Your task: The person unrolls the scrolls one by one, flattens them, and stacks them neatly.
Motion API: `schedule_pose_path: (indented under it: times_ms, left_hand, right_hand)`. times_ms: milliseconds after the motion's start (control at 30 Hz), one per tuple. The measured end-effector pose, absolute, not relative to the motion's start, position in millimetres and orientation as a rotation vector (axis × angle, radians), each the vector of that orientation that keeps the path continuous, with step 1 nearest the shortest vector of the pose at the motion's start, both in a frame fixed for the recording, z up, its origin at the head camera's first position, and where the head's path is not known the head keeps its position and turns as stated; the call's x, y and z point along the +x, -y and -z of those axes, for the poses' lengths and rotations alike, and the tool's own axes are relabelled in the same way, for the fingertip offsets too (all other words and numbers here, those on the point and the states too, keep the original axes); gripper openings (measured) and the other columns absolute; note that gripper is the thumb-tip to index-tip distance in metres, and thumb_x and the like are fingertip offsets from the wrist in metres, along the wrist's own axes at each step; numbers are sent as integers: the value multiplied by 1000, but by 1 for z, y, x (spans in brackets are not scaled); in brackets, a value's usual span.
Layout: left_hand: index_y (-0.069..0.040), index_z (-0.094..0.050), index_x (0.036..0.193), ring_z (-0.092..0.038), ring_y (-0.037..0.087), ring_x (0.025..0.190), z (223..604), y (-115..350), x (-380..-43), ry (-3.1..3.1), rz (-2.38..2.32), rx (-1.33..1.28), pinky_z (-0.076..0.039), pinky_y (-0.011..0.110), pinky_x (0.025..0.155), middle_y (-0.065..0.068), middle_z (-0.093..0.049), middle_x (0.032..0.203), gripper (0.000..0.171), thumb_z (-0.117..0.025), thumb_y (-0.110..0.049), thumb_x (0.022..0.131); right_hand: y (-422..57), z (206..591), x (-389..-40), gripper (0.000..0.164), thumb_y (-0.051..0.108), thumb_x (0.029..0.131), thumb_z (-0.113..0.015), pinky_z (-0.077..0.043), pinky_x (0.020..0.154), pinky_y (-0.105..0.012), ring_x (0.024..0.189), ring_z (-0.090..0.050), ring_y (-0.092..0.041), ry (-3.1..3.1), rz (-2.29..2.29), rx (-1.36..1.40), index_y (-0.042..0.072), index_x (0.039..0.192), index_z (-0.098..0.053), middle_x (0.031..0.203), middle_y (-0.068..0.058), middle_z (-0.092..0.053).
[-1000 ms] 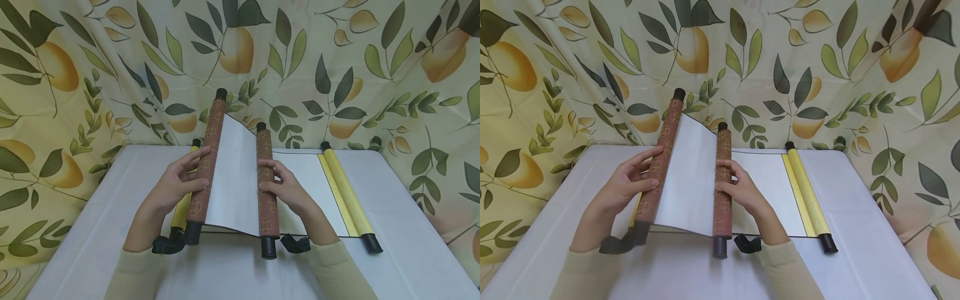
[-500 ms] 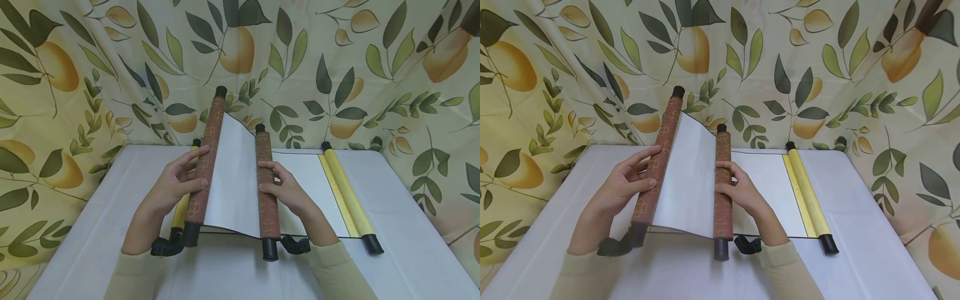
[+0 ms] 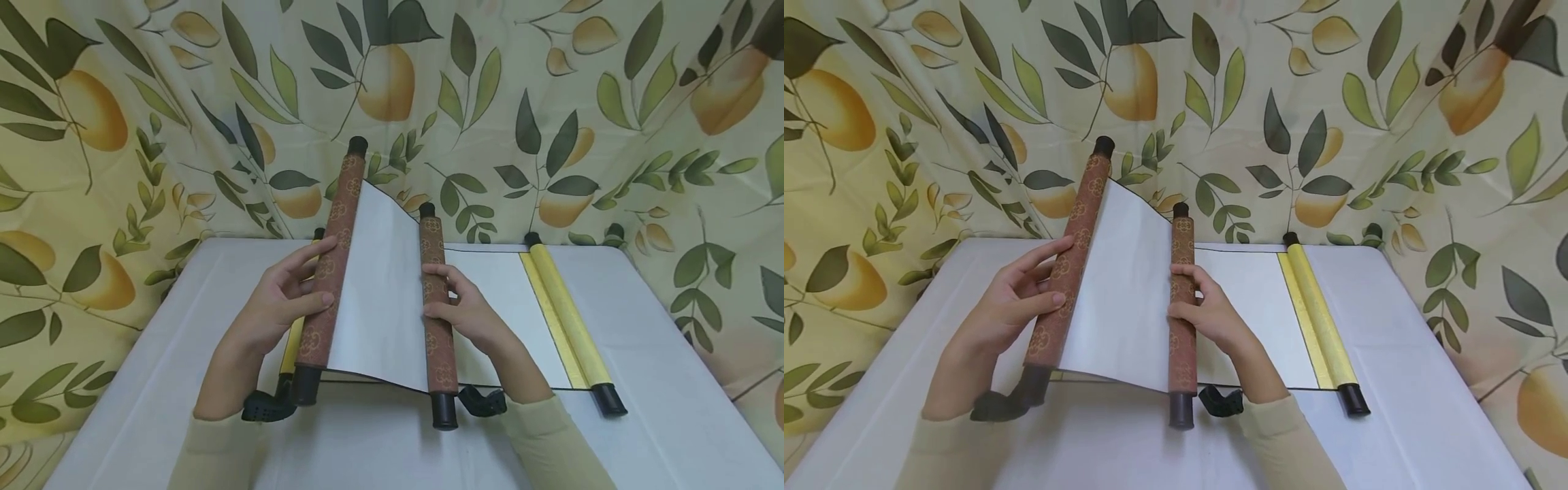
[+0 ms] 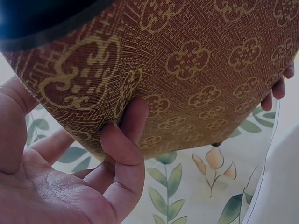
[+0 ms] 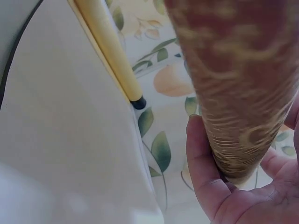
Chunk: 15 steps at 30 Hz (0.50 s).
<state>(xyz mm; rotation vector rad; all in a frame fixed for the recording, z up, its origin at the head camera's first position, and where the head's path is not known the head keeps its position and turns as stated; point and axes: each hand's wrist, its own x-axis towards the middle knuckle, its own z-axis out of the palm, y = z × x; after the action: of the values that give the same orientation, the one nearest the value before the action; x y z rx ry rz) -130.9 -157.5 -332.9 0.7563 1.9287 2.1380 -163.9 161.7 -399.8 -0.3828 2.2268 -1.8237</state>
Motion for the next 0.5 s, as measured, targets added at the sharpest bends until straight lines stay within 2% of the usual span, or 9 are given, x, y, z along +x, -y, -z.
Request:
schedule_pose_path:
  times_ms: [200, 500]
  left_hand:
    - [-9, -36, 154, -59, 27, 121, 334, 161, -130, -1955, -2154, 756, -56, 32, 86, 13, -36, 154, 73, -64, 9, 88]
    - [-9, -37, 153, -61, 24, 116, 333, 164, -131, -1946, -2174, 772, -56, 30, 83, 13, -39, 151, 72, -62, 11, 88]
  right_hand:
    - [-163, 401, -164, 62, -3, 89, -57, -53, 84, -40, 115, -49, -39, -2254, 1831, -355, 14, 147, -41, 146, -19, -34]
    - [-164, 401, -166, 57, 2, 92, -57, -54, 85, -40, 119, -49, -38, -2249, 1811, -339, 15, 146, -44, 148, -18, -35]
